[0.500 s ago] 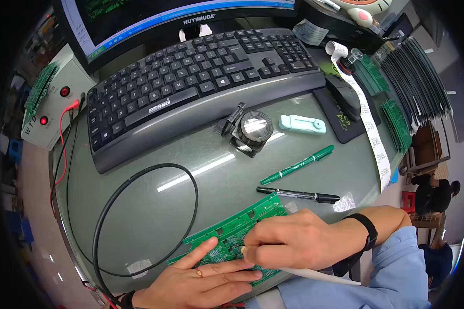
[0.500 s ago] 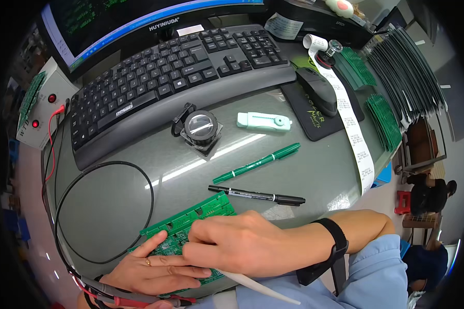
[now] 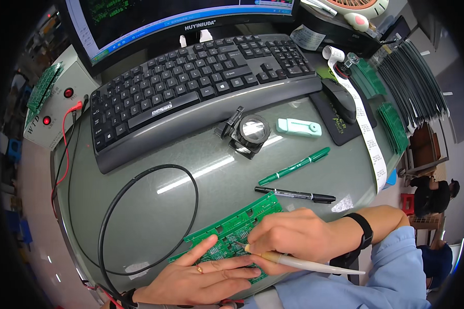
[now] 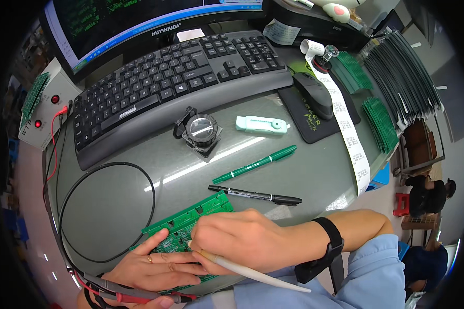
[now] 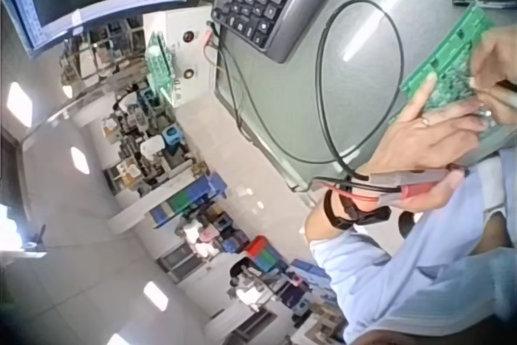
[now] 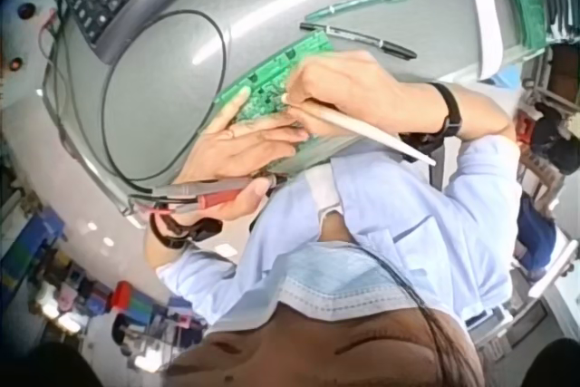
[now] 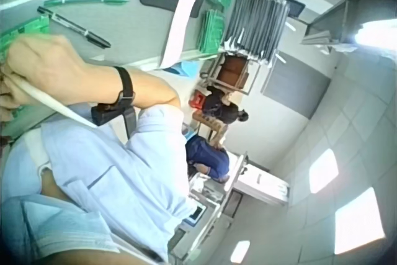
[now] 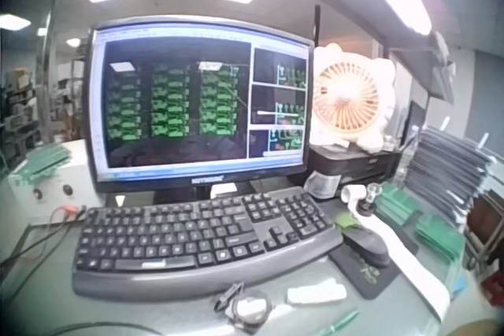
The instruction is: Testing individual circuit boards using a multimeter probe and verifying data on a monitor.
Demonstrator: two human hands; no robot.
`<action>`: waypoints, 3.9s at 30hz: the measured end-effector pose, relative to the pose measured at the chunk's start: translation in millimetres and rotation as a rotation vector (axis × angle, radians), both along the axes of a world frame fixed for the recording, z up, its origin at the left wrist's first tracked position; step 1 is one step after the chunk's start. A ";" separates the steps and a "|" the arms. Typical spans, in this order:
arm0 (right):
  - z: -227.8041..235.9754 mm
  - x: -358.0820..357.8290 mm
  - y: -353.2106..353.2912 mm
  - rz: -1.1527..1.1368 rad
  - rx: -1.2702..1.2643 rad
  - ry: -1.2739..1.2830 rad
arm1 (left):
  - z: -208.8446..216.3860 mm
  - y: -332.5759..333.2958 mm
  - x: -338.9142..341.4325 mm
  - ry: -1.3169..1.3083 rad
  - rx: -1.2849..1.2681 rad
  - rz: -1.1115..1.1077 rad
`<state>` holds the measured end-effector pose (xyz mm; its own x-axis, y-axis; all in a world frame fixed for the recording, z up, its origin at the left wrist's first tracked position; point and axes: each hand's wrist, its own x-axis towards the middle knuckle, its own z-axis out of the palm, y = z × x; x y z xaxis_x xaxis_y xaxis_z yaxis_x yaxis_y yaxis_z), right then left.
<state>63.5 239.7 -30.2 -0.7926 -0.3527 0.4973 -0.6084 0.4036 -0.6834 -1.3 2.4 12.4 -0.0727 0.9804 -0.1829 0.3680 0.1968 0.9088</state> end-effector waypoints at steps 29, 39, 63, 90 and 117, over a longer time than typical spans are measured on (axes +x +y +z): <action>1.5 2.7 -3.4 0.030 0.232 0.033 | 1.5 0.7 -3.0 -0.030 -0.004 -0.003; 3.9 -3.9 3.4 0.143 0.143 -0.064 | 0.7 0.9 -3.4 -0.036 -0.004 -0.016; 18.3 -13.6 8.5 0.074 -0.076 -0.533 | 0.5 0.1 -2.6 0.053 0.021 -0.015; 26.2 -22.8 13.3 0.188 -0.161 -0.703 | -8.5 -1.8 -1.2 0.092 0.057 -0.023; 5.6 -6.7 9.9 0.145 0.237 0.002 | 0.3 1.8 -3.5 -0.076 0.019 0.015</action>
